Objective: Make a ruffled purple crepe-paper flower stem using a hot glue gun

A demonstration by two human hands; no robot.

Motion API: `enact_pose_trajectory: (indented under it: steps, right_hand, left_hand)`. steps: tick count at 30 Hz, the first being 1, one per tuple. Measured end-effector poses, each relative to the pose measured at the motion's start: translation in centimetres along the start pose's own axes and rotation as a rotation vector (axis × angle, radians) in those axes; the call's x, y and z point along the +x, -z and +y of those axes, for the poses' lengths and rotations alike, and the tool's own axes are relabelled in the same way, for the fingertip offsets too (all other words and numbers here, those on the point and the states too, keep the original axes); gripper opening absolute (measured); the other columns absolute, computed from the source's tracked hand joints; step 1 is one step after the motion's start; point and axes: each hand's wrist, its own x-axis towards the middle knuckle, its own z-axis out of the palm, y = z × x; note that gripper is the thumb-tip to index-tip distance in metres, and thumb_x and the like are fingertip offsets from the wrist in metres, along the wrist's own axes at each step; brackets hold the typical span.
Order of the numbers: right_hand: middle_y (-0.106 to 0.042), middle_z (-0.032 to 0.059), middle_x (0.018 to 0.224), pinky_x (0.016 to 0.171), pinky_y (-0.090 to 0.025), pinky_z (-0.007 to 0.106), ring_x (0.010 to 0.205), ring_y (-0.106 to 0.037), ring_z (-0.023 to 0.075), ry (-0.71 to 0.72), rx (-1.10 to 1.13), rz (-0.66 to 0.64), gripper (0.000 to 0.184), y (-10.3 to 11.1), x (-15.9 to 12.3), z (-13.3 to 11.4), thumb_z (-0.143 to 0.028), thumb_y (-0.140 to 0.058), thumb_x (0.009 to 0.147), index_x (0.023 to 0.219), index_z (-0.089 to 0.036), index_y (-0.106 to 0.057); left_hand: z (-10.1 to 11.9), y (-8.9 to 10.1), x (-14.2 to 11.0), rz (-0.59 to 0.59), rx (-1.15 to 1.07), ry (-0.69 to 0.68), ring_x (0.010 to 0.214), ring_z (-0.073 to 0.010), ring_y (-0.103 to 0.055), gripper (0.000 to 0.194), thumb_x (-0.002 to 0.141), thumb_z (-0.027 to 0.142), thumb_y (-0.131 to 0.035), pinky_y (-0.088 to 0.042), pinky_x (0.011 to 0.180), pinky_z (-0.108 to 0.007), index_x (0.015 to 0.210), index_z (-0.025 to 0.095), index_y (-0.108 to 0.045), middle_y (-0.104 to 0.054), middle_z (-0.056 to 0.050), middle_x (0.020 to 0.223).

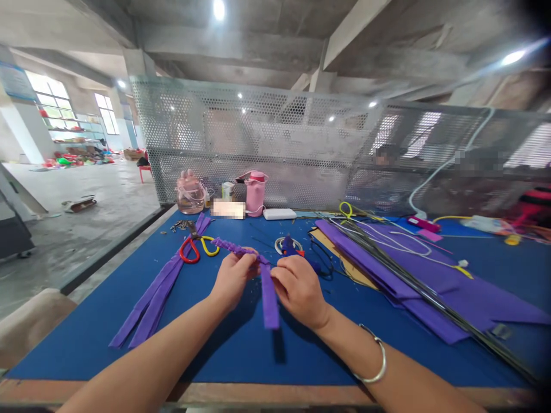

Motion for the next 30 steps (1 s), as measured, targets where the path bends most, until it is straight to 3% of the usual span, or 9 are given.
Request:
enact_pose_trajectory:
  steps: [7,12,16,19,23,26,30]
  right_hand:
    - [-0.058,0.0024,0.074,0.059,-0.047,0.029,0.065,-0.054,0.0159,-0.296,0.084,0.037,0.014,-0.5,0.0,0.3,-0.024,-0.053,0.092,0.079,-0.021,-0.056]
    - [-0.059,0.0010,0.068,0.054,-0.046,0.026,0.060,-0.055,0.0147,-0.378,0.095,-0.003,0.018,-0.6,0.2,0.1,-0.027,-0.055,0.091,0.075,-0.020,-0.058]
    - [-0.058,0.0029,0.071,0.061,-0.048,0.029,0.066,-0.055,0.0171,-0.316,0.076,0.019,0.019,-0.5,0.1,0.4,-0.027,-0.050,0.093,0.076,-0.021,-0.057]
    - [-0.058,0.0051,0.073,0.066,-0.048,0.032,0.071,-0.055,0.0184,-0.163,0.090,0.013,0.021,-0.2,-0.2,0.7,-0.024,-0.047,0.092,0.073,-0.022,-0.055]
    - [-0.062,0.0054,0.078,0.064,-0.047,0.030,0.070,-0.054,0.0176,-0.005,0.102,-0.026,0.020,0.0,-0.4,0.9,-0.020,-0.054,0.086,0.066,-0.023,-0.056]
    - [-0.061,0.0053,0.077,0.065,-0.047,0.031,0.071,-0.054,0.0180,-0.015,0.108,0.001,0.018,0.0,-0.3,0.9,-0.019,-0.053,0.086,0.068,-0.023,-0.056]
    - [-0.057,0.0038,0.073,0.067,-0.047,0.033,0.071,-0.055,0.0184,-0.149,0.141,0.060,0.016,-0.3,-0.1,0.7,-0.022,-0.050,0.089,0.073,-0.023,-0.053]
  left_hand:
    - [0.3,0.1,-0.1,-0.050,0.035,-0.033,0.067,-0.0119,-0.056,0.012,0.063,0.025,-0.062,-0.050,0.067,-0.026,0.071,0.016,-0.059,-0.059,0.001,0.069]
    - [0.5,0.4,-0.3,-0.081,0.104,-0.086,0.071,-0.0134,-0.057,0.009,0.063,0.021,-0.064,-0.050,0.074,-0.028,0.070,0.016,-0.063,-0.061,0.001,0.072]
    - [0.3,0.2,-0.6,-0.086,0.056,-0.065,0.076,-0.0147,-0.059,0.019,0.065,0.027,-0.070,-0.052,0.073,-0.028,0.080,0.017,-0.064,-0.062,0.000,0.078]
    - [0.3,-0.2,-1.0,-0.018,-0.110,0.103,0.072,-0.0138,-0.060,0.039,0.066,0.042,-0.076,-0.052,0.057,-0.024,0.095,0.019,-0.061,-0.061,0.000,0.079]
    - [0.6,-0.5,-1.0,0.009,-0.132,0.245,0.052,-0.0062,-0.052,0.038,0.061,0.041,-0.083,-0.046,0.048,-0.016,0.076,0.014,-0.060,-0.054,0.003,0.062]
    - [0.8,-0.3,-0.9,-0.010,-0.128,0.216,0.056,-0.0061,-0.056,0.035,0.058,0.030,-0.085,-0.050,0.059,-0.017,0.073,0.014,-0.059,-0.057,0.003,0.062]
    - [1.0,-0.1,-0.7,-0.005,-0.121,0.165,0.068,-0.0092,-0.062,0.039,0.053,0.022,-0.087,-0.051,0.070,-0.021,0.080,0.015,-0.060,-0.063,0.002,0.071]
